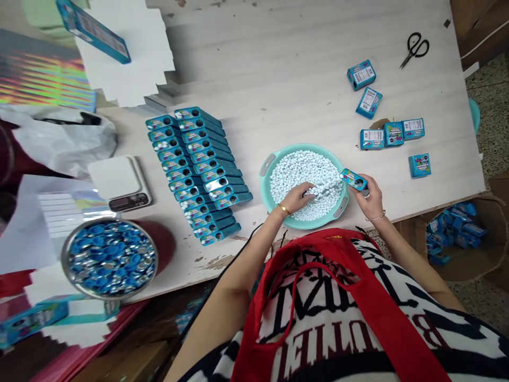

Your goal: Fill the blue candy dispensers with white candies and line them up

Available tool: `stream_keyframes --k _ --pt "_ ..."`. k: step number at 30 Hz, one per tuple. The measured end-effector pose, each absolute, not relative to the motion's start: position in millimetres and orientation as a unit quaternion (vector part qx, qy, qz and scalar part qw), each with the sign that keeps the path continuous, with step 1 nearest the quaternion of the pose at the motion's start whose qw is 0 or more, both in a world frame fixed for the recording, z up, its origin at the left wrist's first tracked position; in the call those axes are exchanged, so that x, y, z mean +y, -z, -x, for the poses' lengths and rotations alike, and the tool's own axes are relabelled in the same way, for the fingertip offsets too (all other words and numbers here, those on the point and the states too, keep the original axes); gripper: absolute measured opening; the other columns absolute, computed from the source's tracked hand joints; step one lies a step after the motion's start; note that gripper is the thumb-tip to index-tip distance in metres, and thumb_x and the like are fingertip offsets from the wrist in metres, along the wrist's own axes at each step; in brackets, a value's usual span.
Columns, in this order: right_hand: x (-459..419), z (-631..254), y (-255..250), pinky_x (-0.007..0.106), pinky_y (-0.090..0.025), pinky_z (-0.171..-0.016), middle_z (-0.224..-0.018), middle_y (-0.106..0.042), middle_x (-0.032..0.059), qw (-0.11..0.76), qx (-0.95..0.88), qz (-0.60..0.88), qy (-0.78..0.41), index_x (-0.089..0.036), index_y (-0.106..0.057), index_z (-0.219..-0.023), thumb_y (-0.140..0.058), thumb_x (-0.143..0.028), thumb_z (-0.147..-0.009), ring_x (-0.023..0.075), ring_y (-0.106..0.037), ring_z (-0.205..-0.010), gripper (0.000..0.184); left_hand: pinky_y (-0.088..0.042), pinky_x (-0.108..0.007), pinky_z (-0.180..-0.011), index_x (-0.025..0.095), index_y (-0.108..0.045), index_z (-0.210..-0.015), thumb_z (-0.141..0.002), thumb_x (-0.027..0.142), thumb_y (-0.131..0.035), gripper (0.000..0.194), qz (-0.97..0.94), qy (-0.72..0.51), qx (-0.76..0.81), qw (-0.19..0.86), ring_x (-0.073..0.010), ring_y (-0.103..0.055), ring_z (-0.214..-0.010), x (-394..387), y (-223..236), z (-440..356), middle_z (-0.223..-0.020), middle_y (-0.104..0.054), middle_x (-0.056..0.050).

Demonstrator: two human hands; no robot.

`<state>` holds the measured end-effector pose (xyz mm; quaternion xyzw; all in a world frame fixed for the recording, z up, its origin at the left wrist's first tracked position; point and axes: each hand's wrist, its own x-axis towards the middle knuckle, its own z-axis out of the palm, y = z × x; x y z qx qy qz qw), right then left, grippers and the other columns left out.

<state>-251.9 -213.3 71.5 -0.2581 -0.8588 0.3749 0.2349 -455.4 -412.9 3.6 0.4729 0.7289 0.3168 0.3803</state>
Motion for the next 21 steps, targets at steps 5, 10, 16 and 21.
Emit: stream_keyframes --k 5,10,16,21 --pt "-219.3 254.8 -67.2 0.047 -0.055 -0.098 -0.121 -0.067 0.0107 0.219 -0.886 0.2 -0.356 -0.025 -0.057 -0.128 -0.059 -0.028 -0.091 0.0284 -0.063 -0.113 0.037 -0.049 -0.034 -0.094 0.019 -0.058 -0.121 -0.097 0.038 -0.049 0.032 -0.513 -0.302 0.733 0.33 -0.021 -0.062 -0.104 -436.1 -81.2 474.4 -0.112 -0.066 -0.009" --pt "-234.8 268.6 -59.0 0.05 -0.053 -0.102 -0.127 -0.065 0.0107 0.177 -0.914 0.122 -0.343 -0.024 -0.054 -0.133 -0.053 -0.013 -0.082 0.0295 -0.061 -0.119 0.052 -0.049 -0.035 -0.092 0.019 -0.058 -0.118 -0.098 0.034 -0.045 0.029 -0.571 -0.196 0.738 0.301 -0.0214 -0.061 -0.101 -428.6 -149.3 473.8 -0.108 -0.065 -0.009" --pt "-254.0 280.5 -51.8 0.053 -0.05 -0.105 -0.13 -0.064 0.0104 0.154 -0.913 0.083 -0.368 -0.024 -0.05 -0.136 -0.049 -0.01 -0.079 0.0291 -0.058 -0.122 0.059 -0.05 -0.037 -0.079 0.019 -0.058 -0.113 -0.096 0.019 -0.04 0.024 -0.558 -0.002 0.791 0.249 -0.0261 -0.061 -0.097 -411.5 -196.0 444.9 -0.099 -0.063 -0.011" --pt "-261.3 279.0 -46.1 0.052 -0.05 -0.105 -0.128 -0.064 0.012 0.16 -0.9 0.086 -0.396 -0.023 -0.051 -0.134 -0.05 -0.014 -0.084 0.0292 -0.058 -0.122 0.051 -0.049 -0.039 -0.076 0.02 -0.06 -0.103 -0.098 0.016 -0.033 0.028 -0.563 0.029 0.798 0.213 -0.0283 -0.06 -0.094 -403.4 -214.4 424.4 -0.089 -0.061 -0.012"
